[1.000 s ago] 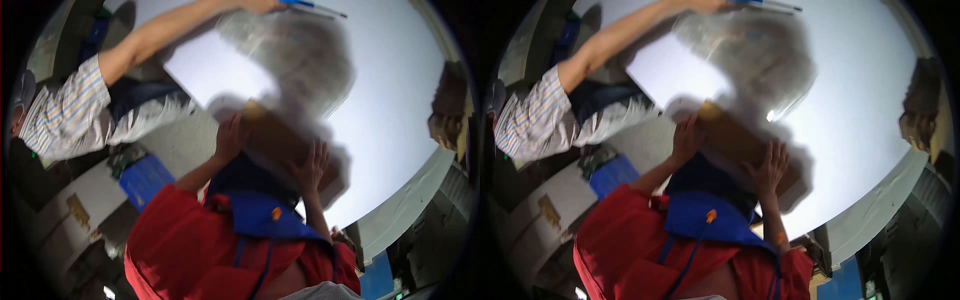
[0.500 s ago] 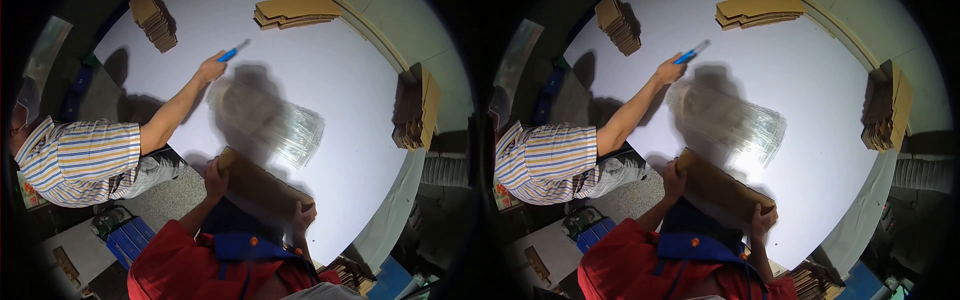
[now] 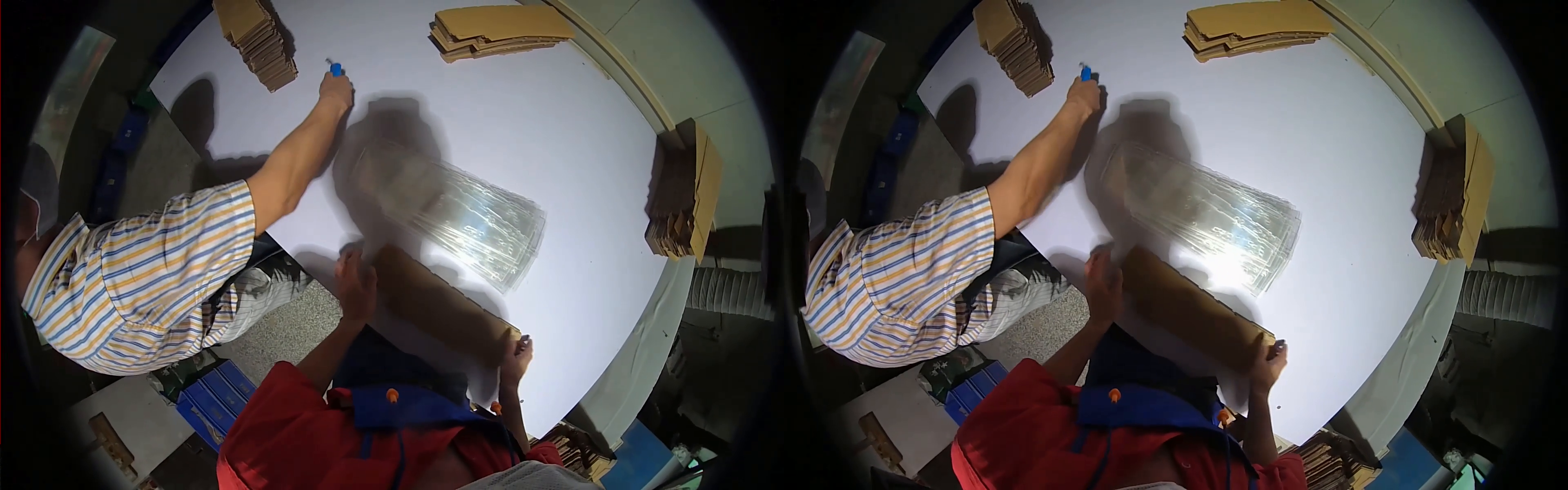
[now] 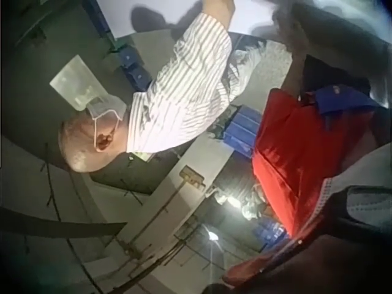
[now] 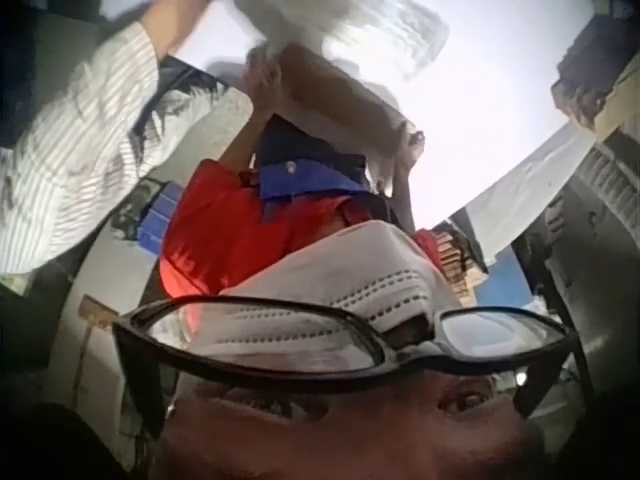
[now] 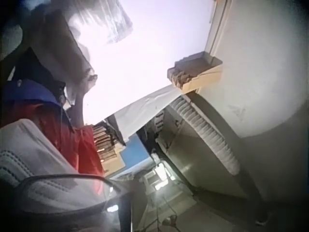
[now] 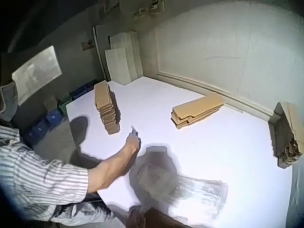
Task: Folding and stacking brown paper packaging components on a factory workbench.
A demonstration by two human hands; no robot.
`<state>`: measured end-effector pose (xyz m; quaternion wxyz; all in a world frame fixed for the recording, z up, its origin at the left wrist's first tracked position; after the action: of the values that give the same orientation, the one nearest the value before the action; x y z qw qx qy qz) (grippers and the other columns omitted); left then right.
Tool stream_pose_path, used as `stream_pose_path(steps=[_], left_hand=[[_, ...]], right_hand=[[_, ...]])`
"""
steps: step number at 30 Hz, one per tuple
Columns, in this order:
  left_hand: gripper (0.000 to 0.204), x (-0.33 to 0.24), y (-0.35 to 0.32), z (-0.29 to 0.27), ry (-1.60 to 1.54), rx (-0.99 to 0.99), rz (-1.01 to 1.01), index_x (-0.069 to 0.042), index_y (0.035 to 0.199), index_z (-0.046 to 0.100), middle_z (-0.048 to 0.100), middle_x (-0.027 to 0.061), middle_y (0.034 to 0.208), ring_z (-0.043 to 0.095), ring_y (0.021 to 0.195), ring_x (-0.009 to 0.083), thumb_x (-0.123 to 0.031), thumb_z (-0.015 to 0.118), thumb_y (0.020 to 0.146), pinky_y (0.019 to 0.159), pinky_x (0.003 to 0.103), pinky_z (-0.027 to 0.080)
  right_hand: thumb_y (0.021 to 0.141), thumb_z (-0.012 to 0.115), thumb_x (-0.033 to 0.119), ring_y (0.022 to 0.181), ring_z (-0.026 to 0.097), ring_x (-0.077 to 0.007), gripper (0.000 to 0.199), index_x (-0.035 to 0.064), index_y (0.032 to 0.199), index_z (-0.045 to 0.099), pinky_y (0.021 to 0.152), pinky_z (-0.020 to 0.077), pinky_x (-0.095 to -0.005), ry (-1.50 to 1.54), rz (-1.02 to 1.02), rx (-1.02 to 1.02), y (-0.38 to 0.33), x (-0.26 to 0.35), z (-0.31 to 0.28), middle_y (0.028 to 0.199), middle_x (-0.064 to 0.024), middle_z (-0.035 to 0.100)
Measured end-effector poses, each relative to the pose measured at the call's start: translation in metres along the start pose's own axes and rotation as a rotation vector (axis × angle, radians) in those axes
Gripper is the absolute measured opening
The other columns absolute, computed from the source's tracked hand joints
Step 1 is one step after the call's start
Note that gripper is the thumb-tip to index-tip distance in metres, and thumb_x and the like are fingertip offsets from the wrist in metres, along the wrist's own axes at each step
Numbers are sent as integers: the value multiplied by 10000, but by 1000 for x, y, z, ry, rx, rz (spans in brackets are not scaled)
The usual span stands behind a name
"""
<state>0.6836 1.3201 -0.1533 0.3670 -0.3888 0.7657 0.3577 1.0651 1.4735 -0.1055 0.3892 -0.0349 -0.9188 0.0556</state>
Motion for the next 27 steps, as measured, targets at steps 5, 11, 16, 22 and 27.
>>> stream_pose_path(steps=[5, 11, 16, 22, 27], left_hand=[[490, -91, 42, 31, -223, 45, 106, -3, 1446, 502, 562, 171, 1367, 576, 1195, 313, -100, 591, 975, 1041, 403, 474], [675, -264, 150, 154, -500, 192, 330, -42, 1497, 460, 549, 175, 1422, 593, 1266, 317, -108, 735, 885, 1039, 400, 510], [994, -217, 346, 260, -196, -173, 148, 101, 1526, 300, 483, 324, 1436, 543, 1306, 437, -275, 855, 792, 1070, 449, 503], [1098, -166, 553, 327, -18, 211, -45, 72, 1413, 351, 575, 244, 1271, 591, 1196, 355, -397, 944, 616, 1088, 489, 438], [1139, -92, 661, 356, 234, 77, 261, -6, 1474, 354, 610, 168, 1317, 621, 1176, 323, -460, 950, 617, 1055, 470, 443]], right_hand=[[1000, 632, 360, 1102, 598, -376, 591, -77, 1387, 545, 995, 491, -445, 85, 132, -2, 29, -26, -30, 1246, -275, 579], [1046, 553, 321, 1129, 616, -369, 462, -50, 1316, 609, 963, 512, -424, -347, -213, -443, 104, 4, -29, 1226, -244, 650], [1050, 555, 286, 1193, 600, -377, 443, -41, 1346, 598, 1007, 509, -430, -449, -328, -564, 146, 12, -22, 1307, -240, 622], [1046, 568, 260, 1306, 547, -385, 454, -16, 1406, 551, 1101, 466, -446, -374, -312, -583, 219, 6, -11, 1411, -225, 551], [1055, 556, 248, 1365, 511, -386, 460, 14, 1448, 510, 1147, 439, -457, -374, -305, -521, 248, -2, 27, 1481, -212, 488]])
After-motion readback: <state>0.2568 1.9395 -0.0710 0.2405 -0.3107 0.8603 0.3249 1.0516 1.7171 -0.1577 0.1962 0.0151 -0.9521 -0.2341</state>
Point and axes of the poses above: each hand's wrist, its own y-axis towards the middle knuckle, its own z-axis out of the palm, x = y × z, the point moved 2 cm from there along y, towards the middle knuckle
